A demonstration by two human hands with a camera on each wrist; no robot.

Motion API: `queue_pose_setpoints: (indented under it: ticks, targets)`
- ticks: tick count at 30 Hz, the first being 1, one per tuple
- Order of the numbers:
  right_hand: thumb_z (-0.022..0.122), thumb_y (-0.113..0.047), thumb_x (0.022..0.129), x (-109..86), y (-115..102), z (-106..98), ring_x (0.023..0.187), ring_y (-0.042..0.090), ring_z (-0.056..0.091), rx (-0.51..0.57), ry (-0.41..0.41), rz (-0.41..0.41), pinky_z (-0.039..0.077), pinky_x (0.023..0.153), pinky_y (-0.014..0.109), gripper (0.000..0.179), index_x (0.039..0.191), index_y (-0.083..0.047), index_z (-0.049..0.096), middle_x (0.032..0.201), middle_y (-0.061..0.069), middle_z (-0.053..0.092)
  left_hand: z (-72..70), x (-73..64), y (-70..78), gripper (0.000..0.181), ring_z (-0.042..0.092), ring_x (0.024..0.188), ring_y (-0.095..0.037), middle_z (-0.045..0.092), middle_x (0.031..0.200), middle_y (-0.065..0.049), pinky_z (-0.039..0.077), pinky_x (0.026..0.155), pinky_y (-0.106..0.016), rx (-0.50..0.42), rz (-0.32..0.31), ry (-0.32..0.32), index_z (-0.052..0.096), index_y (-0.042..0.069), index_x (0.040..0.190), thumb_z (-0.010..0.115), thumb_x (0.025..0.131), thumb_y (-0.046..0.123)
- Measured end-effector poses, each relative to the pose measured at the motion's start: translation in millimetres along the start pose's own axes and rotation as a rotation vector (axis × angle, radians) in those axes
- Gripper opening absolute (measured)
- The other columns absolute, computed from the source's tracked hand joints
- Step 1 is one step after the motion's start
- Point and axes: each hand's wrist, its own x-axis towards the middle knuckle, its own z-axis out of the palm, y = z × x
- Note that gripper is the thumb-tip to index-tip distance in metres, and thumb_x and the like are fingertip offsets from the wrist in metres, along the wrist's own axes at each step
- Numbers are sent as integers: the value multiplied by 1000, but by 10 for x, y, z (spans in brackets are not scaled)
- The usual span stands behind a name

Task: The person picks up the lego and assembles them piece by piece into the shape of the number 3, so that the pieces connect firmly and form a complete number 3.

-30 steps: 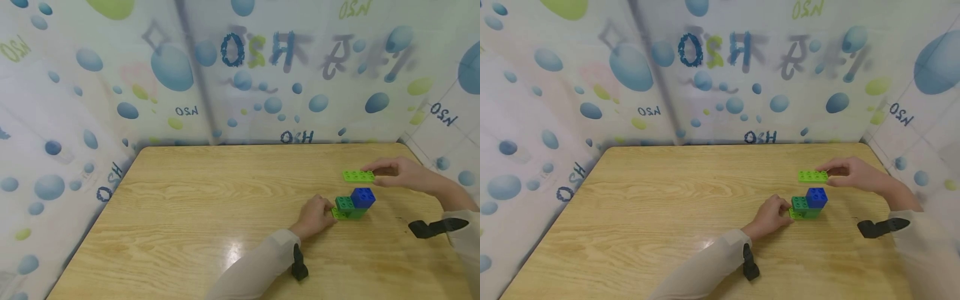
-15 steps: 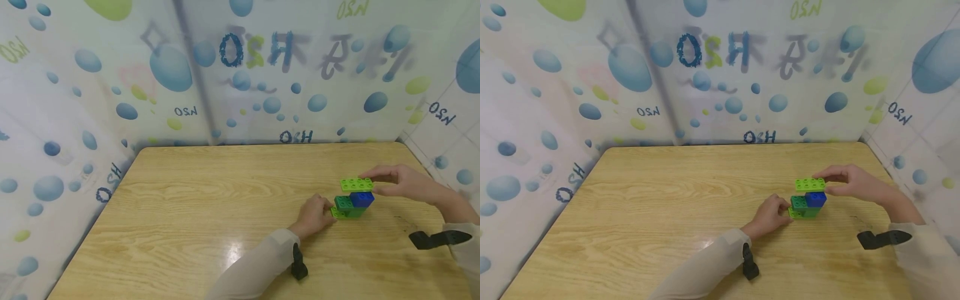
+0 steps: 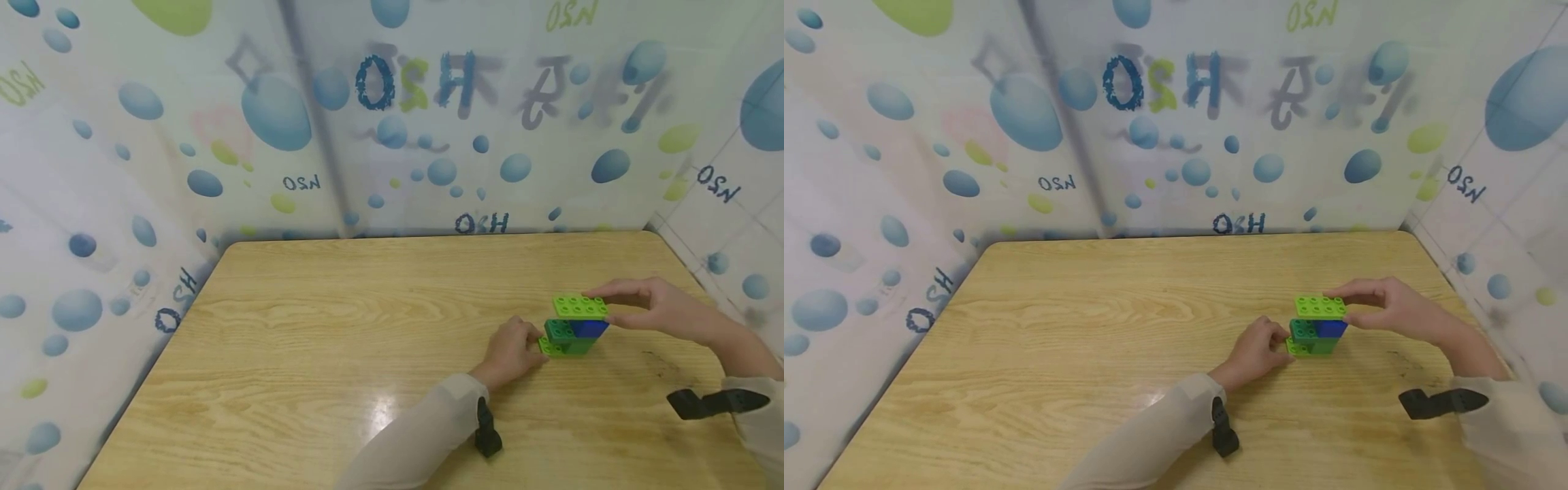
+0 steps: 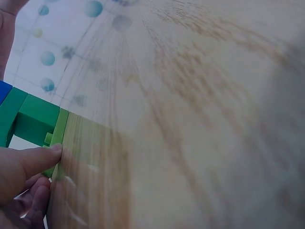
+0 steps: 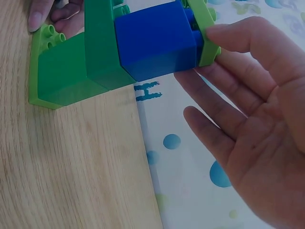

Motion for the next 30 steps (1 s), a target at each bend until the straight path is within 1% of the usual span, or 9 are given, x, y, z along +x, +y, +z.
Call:
queue_pose_setpoints:
  ticks: [6,11,14,19,23,27,30]
  targets:
    - [60,1,85,-52,2,-5,104,-2,51,-17,3,2,47,75,22,39,124,-2,55,119,-14,56,17,6,20,35,39,70,-1,47,81,10,31,59,-13,-13,4,-7,68,14,109,76,76,24]
    - [62,3,83,-80,1,-23,105,-2,51,-12,-5,-10,46,75,21,41,123,1,55,119,-14,55,30,10,41,35,40,70,-1,47,81,10,31,59,-13,-13,1,-14,68,14,109,76,76,24]
    - [62,3,83,-93,-2,-32,103,-2,52,-22,-7,-21,46,74,21,41,123,0,55,118,-14,56,43,12,48,35,40,70,0,47,81,10,31,59,-13,-18,5,-14,68,14,108,76,76,24]
    - [66,0,81,-74,-19,-32,98,0,54,-102,15,-39,47,71,23,41,121,-5,59,112,-12,59,47,17,38,35,41,71,0,49,82,10,32,60,-12,-21,23,-6,68,13,108,76,76,24]
    - [69,-3,79,-43,-36,-29,96,-1,53,-167,40,-28,46,70,22,40,117,-10,63,110,-14,59,47,25,8,35,42,73,0,49,83,9,32,61,-12,-25,35,5,68,12,107,76,76,23]
    - [71,-4,77,-22,-46,-21,97,-2,52,-198,54,-25,46,70,23,40,116,-12,64,110,-14,58,44,24,-14,35,42,73,-1,50,83,9,33,62,-12,-35,32,15,68,12,107,76,75,23]
    - [72,-5,76,1,-44,-11,96,-2,52,-231,62,-53,47,69,23,40,115,-12,65,108,-12,59,35,21,-21,35,42,73,-1,49,83,9,33,62,-13,-39,20,17,68,11,107,76,75,22]
